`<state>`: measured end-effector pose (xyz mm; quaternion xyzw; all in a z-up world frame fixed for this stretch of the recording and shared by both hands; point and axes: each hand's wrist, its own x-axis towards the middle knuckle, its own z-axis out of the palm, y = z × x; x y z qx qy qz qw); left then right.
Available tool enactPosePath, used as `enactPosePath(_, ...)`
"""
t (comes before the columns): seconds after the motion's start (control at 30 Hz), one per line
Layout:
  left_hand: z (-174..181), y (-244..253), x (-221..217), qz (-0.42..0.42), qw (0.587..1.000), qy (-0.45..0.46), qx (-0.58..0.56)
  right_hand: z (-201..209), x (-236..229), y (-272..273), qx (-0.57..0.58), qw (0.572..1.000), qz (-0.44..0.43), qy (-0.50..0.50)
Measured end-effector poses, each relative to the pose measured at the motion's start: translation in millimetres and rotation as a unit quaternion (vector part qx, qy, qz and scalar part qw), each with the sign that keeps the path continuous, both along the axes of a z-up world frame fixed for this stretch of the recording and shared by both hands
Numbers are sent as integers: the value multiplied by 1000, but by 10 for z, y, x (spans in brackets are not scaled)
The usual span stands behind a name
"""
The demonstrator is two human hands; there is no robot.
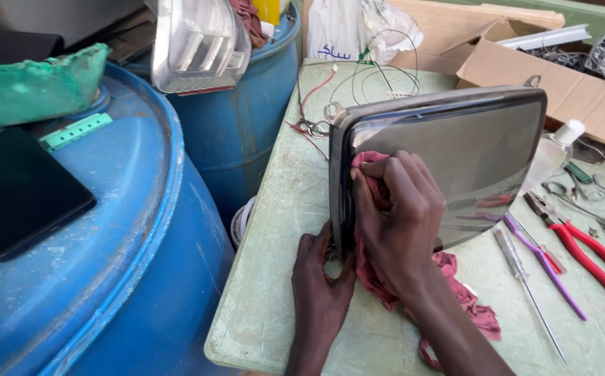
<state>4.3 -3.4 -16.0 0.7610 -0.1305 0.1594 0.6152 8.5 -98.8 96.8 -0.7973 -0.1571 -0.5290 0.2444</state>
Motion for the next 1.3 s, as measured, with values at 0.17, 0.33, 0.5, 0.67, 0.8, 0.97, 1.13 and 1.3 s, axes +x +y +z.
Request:
enactPosePath(0.17,118,38,-44,-24,999,25,-8,325,257,-6,-33,998,-2,-45)
enactPosePath(0.33,74,48,-12,-18,999,27,-6,54,112,-23,-67,997,-2,-46)
enactPosePath(0.5,50,30,-26,-16,1000,3,1,94,125,-99,-112,993,-35,-31)
enactPosePath(0.67,122,39,-42,-27,999,46,-10,318,258,-40,-63,997,17,-52)
enactPosePath(0.8,82,57,-9,-23,999,35,3,-59,15,-77,-88,995,38,-38)
enactPosePath(0.97,-6,27,0,-2,1000,13,25,-568,-346,-332,-150,988,19,38)
enactPosePath(1.13,87,55,-37,-16,999,15,31,-207,-125,-253,-133,991,17,14)
enactPosePath(1.3,50,45,-21,-19,999,15,34,-166,-77,-134,-120,991,45,-26)
